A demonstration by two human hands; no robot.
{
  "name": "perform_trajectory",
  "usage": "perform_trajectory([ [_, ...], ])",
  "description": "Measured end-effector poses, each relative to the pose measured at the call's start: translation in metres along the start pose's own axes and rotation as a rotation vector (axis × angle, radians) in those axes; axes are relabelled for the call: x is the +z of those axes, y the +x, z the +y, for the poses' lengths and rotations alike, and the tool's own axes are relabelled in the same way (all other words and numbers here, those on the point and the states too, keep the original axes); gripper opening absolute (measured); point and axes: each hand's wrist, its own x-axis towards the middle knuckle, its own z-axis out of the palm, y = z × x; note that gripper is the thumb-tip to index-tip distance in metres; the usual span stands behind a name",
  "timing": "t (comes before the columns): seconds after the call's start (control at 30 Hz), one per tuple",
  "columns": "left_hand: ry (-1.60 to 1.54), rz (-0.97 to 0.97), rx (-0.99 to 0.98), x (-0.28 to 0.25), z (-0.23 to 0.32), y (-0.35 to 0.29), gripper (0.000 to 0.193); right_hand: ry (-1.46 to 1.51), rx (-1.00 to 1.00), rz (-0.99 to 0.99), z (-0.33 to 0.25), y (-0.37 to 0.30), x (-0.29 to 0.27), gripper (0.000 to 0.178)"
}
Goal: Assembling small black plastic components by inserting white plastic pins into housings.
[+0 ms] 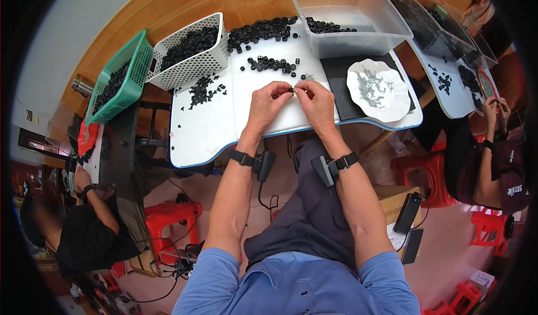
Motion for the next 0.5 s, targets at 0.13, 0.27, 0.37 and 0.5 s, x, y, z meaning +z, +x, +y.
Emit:
perform_trajectory([
  [0.13, -0.005, -0.011, -0.011, 0.0013, 0.0021, 0.0008, 0.02, -0.004, -0.045, -0.021, 0.0062, 0.0007, 0.0005, 0.011],
  [0.27, -0.014, -0.023, -0.016, 0.0001, 0.0013, 0.0005, 0.022, -0.025, -0.076, -0.024, 0.0064, 0.0009, 0.0017, 0.011],
  [0.37, -0.015, 0.014, -0.04, -0.0006, 0.0001, 0.0003, 0.023, 0.087, 0.039, 0.016, 0.004, 0.0008, 0.001, 0.011],
  [0.5, -0.107, -0.011, -0.055, -0.0014, -0.0013, 0.0016, 0.022, 0.116, 0.112, -0.013, 0.0065, 0.0018, -0.0021, 0.012],
])
